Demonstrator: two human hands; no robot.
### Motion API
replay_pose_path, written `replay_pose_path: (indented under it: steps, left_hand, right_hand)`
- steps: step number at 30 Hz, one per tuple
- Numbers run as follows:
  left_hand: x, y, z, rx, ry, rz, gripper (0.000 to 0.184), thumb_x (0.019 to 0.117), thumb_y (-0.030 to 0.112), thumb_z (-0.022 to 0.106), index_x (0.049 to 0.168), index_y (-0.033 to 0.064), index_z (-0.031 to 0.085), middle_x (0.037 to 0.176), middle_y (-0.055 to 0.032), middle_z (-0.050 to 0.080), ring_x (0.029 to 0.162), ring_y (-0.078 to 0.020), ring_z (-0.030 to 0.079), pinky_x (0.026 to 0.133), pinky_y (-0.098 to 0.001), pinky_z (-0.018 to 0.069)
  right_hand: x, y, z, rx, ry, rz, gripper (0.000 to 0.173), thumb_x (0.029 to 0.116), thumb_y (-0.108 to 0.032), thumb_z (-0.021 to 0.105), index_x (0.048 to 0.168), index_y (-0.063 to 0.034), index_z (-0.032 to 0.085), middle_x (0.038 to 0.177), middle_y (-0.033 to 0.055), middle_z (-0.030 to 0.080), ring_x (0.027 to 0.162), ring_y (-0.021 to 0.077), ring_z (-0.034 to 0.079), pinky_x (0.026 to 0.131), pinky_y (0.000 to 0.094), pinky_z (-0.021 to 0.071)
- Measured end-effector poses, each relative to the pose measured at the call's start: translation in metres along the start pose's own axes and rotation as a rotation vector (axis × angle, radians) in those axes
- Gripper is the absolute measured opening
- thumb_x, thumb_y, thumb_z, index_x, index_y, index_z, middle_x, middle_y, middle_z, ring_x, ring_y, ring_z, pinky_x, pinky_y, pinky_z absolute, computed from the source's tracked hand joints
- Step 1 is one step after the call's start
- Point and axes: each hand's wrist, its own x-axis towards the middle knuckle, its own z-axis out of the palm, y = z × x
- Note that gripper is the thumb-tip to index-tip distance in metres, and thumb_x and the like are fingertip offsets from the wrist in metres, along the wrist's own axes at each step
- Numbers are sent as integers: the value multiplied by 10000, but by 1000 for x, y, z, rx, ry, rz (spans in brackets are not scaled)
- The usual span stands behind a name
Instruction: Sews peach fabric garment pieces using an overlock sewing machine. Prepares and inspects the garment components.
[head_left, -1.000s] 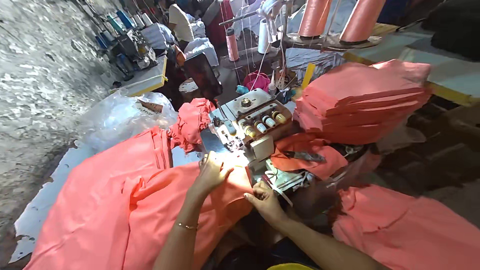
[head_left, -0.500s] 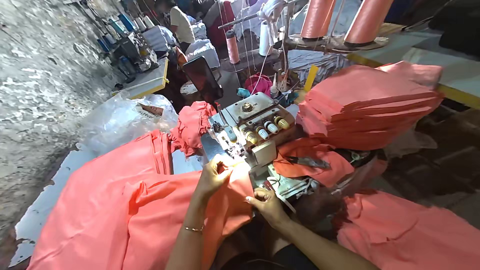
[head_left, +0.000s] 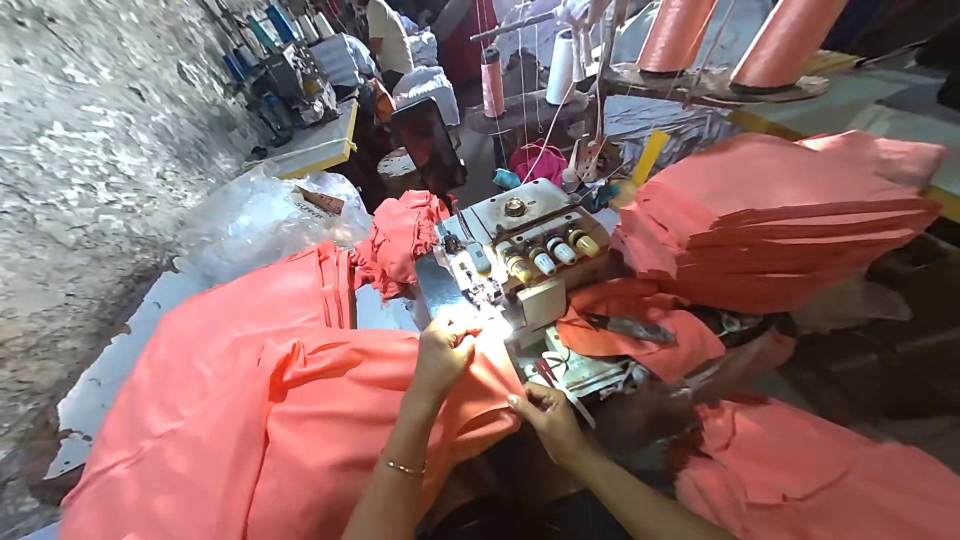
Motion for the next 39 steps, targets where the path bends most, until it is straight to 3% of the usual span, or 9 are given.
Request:
replay_pose_path:
  steps: [9, 13, 18, 23, 26, 28, 32, 36, 39]
  left_hand:
    - [9, 5, 19, 102, 175, 15, 123, 849, -24, 693, 925, -10, 789, 995, -199, 716, 958, -282, 704, 879, -377, 565]
    - [-6, 21, 26, 412, 191, -7, 197, 913, 76, 637, 1030, 19, 785, 1130, -221, 715, 1103, -405, 669, 997, -614, 438]
    - [11, 31, 25, 428, -109, -254, 407, 1037, 199, 494, 1350, -25, 626, 1424, -230, 583, 1381, -399, 498, 1152, -605, 322]
    - [57, 11, 12, 384, -283, -569, 571, 1121, 320, 300, 1611, 30, 263, 1691, -231, 146, 1562, -416, 156, 1198, -664, 185]
    - [70, -28, 9, 118, -71, -690, 740, 1064, 429, 489, 1595, -24, 244, 1614, -300, 282, 1457, -499, 330, 1141, -690, 285]
    - [67, -48, 4, -110, 157, -715, 641, 986, 374, 674, 1426, -60, 503, 1343, -334, 571, 1257, -470, 559, 1060, -635, 427]
    - [29, -35, -29, -121, 569, -474, 306, 899, 167, 763, 1000, -111, 686, 1021, -256, 656, 990, -318, 628, 912, -462, 506]
    - [-42, 30, -31, 88, 831, 167, 151, 937, 104, 681, 951, -37, 733, 922, -97, 585, 912, -62, 559, 848, -153, 452]
    - [-71, 46, -1, 18, 724, 398, 150, 1052, 201, 526, 1039, 108, 643, 996, 29, 550, 956, 65, 548, 885, -72, 442]
  right_hand:
    - [8, -15, -5, -65, -7, -169, 135, 897, -63, 655, 773, -33, 698, 750, -57, 654, 692, -49, 606, 665, 129, 523]
    - [32, -31, 0, -116, -41, -102, 157, 921, -83, 634, 777, -46, 686, 700, -78, 629, 648, -59, 572, 635, 142, 493]
    - [59, -58, 16, 47, -8, 127, 229, 985, 1, 563, 767, -19, 630, 659, -4, 647, 532, 53, 620, 533, 222, 565]
    - [40, -64, 15, -77, -57, 189, 195, 1034, -40, 528, 962, 67, 674, 849, 90, 725, 674, 135, 732, 667, 302, 646]
    - [29, -52, 13, -125, -53, 124, 166, 1009, -43, 577, 943, 55, 692, 858, 85, 741, 702, 119, 741, 685, 280, 647]
    - [25, -42, 10, -181, -38, -18, 142, 968, -43, 595, 913, 36, 700, 851, 60, 730, 695, 73, 713, 677, 240, 620]
    - [31, -36, 6, -278, -63, -299, 172, 945, -72, 600, 952, 38, 733, 936, 98, 723, 780, 55, 679, 738, 211, 577]
    - [46, -66, 13, -290, -297, -68, 466, 1028, -61, 474, 1481, 39, 432, 936, 92, 717, 711, 114, 696, 684, 302, 612]
    - [58, -80, 12, -400, -493, 25, 526, 1031, -54, 481, 1537, 38, 369, 903, 121, 688, 724, 143, 647, 719, 326, 558]
